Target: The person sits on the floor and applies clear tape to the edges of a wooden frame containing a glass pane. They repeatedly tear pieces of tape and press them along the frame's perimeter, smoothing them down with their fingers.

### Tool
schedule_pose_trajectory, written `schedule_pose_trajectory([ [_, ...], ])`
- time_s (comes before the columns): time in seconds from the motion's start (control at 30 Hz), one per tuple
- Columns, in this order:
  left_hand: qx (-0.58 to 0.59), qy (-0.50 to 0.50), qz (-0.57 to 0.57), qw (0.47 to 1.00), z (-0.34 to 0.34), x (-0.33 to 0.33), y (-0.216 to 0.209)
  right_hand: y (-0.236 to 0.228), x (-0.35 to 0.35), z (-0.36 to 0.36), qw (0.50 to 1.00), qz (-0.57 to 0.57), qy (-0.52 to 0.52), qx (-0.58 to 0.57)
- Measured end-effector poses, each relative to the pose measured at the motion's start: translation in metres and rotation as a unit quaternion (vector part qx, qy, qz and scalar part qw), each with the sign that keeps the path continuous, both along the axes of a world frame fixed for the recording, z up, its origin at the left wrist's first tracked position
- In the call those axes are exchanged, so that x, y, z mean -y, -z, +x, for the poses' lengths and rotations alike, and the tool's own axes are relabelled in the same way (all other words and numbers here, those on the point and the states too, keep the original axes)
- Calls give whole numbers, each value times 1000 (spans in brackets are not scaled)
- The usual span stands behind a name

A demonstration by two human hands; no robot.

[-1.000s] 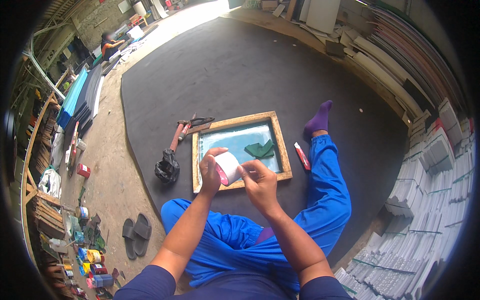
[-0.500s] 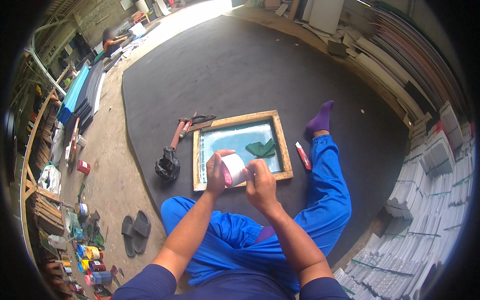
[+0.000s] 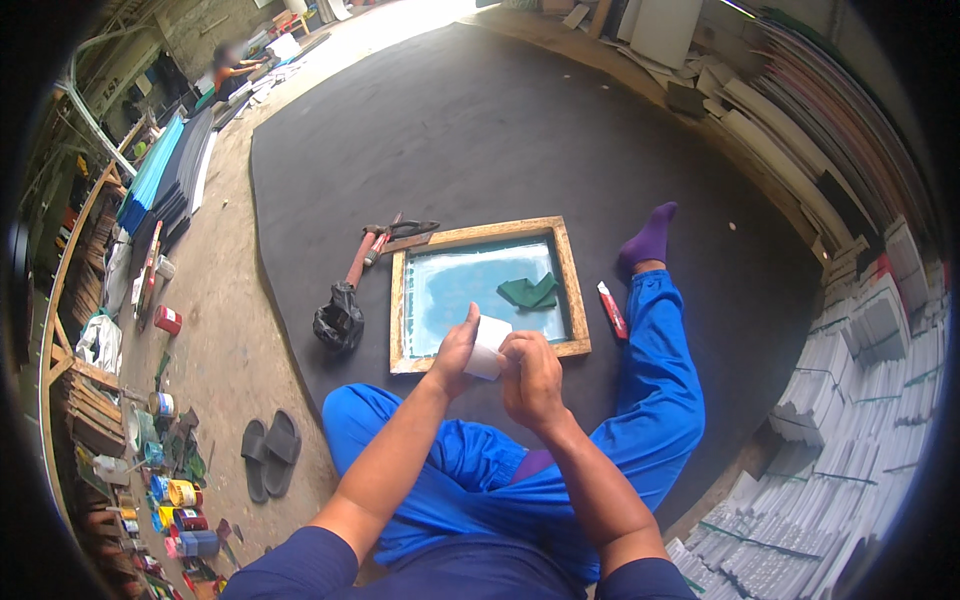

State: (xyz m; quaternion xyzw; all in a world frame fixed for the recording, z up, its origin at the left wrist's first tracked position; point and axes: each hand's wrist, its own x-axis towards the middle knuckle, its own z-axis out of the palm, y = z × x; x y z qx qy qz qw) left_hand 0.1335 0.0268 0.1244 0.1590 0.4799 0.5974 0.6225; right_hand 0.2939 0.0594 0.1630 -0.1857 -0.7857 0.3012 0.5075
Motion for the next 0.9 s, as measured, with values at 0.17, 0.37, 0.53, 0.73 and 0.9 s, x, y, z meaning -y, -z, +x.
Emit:
schedule_pose_trajectory([
  [0.17,37,28,-62,997,8,5,1,0,-3,4,998,-62,-4,15],
  [0.37,-237,-58,238,940,-16,17,3,-1,-16,6,989,-130,-25,71],
  [0.53,-564,79,278,774,-25,17,-61,1,-22,7,987,-116,-54,98],
  [0.73,-637,64,229,734,-22,19,-56,7,-20,5,984,-119,-43,125],
  [0.9,-536,14,144,832,-10,25,-38,25,-15,10,975,-186,-37,112],
])
